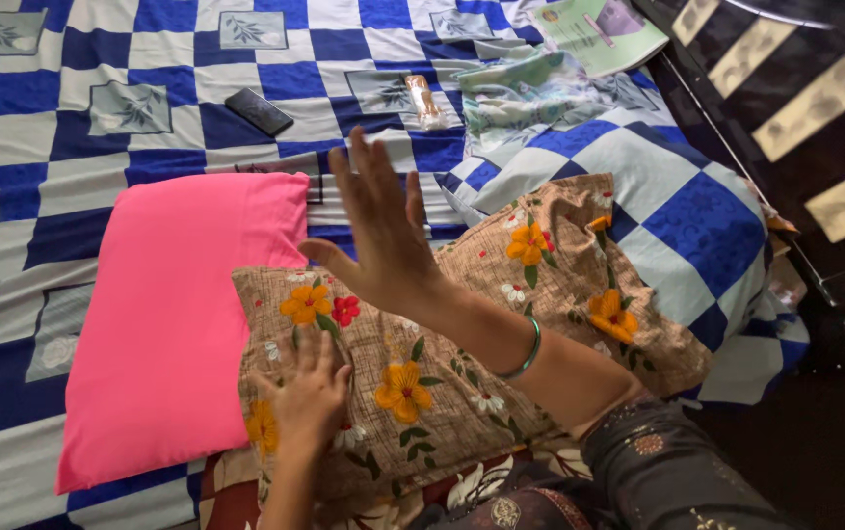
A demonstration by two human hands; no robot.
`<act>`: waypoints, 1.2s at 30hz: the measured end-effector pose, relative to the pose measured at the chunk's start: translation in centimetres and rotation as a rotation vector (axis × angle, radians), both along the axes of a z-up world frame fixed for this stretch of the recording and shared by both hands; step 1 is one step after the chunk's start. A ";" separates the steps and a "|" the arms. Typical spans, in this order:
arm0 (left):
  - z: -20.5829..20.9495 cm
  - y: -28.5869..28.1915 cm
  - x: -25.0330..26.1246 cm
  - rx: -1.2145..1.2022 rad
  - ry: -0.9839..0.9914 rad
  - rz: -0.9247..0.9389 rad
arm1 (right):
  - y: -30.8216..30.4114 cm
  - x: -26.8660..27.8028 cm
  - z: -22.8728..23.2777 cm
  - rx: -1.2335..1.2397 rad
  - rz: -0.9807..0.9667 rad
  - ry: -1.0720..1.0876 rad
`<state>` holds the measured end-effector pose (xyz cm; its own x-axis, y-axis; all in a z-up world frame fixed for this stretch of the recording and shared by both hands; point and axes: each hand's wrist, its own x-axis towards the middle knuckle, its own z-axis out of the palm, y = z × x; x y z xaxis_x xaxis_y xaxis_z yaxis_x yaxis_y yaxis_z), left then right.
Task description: The person places a floral pillowcase over a pink pillow on a bed. They adjust the pillowcase, tuck the pillow inside, and smooth the fabric to fit the pillow.
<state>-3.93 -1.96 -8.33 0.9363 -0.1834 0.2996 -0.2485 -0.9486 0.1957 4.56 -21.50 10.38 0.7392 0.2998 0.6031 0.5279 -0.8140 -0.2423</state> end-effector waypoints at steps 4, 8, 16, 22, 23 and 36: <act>1.0 -3.3 2.0 0.175 0.403 0.115 | 0.3 -2.6 -7.1 0.168 0.114 0.238; 0.0 -1.8 3.6 0.219 0.046 0.427 | -2.7 -5.2 -12.4 -0.329 0.301 0.298; -2.3 0.9 6.2 -0.045 0.288 0.541 | -6.5 0.4 -5.5 -0.015 -0.065 -0.027; -1.7 0.5 5.0 -0.067 0.235 0.501 | -5.5 -4.9 -14.1 -0.177 0.207 0.538; -1.7 0.5 4.7 -0.095 0.229 0.482 | -5.6 -4.7 -15.9 -0.174 0.193 0.592; -0.1 1.6 4.0 -0.274 0.264 0.554 | -27.6 0.1 -10.4 -0.369 -0.697 0.145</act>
